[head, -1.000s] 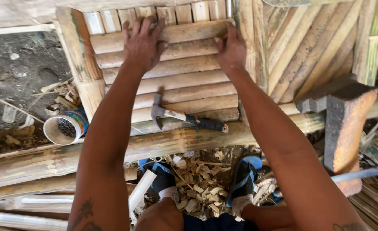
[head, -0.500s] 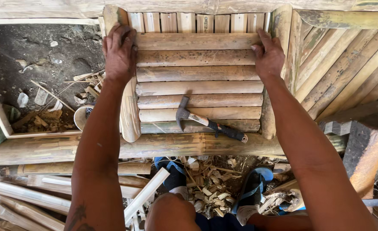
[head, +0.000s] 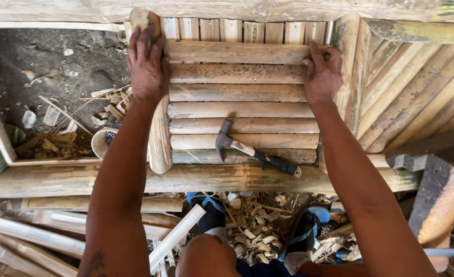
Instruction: The person assembles a bamboo structure by cutting bamboo strips to size with a hand saw and nailing them into place with a hammer. The person repeatedly measures, cuts, and fastens bamboo pieces to form a slatted panel.
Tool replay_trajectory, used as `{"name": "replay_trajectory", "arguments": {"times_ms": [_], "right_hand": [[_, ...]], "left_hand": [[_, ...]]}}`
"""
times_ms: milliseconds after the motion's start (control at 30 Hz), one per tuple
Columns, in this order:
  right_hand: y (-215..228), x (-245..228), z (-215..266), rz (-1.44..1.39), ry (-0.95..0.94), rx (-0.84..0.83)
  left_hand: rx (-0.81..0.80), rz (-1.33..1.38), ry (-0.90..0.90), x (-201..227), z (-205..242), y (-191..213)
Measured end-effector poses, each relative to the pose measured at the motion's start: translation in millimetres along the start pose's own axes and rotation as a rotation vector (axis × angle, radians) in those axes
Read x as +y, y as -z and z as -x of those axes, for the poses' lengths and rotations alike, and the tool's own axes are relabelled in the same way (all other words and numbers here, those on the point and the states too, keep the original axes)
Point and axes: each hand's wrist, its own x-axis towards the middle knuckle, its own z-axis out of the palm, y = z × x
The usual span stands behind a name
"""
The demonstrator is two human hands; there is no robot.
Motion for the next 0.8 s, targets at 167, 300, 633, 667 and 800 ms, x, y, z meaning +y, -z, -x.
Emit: {"name": "replay_trajectory", "arguments": {"times_ms": [167, 300, 633, 667, 800], "right_hand": [[12.6, 1.8, -7.0, -0.031, 0.098, -0.104], [9.0, -0.9, -10.2, 0.031, 0.089, -0.132], [-11.2, 9.9, -7.3, -0.065, 0.133, -0.068], [-10.6, 11.1, -10.0, -0.066, 0.128, -0.08], [-10.7, 9.9, -7.7, -0.082, 0.119, -0.093]], "left_hand": [[-0.037, -0.031, -0.019, 6.7, -3.7, 7.3], [-0.105, -0.025, 0.033, 14.5, -3.3, 17.3], [-0.083, -0.027, 0.049, 17.2, -0.5, 20.7], [-0.083, -0.022, 0.048, 18.3, -1.3, 21.3], [-0.08, -0.041, 0.047, 16.7, -0.5, 19.3]]}}
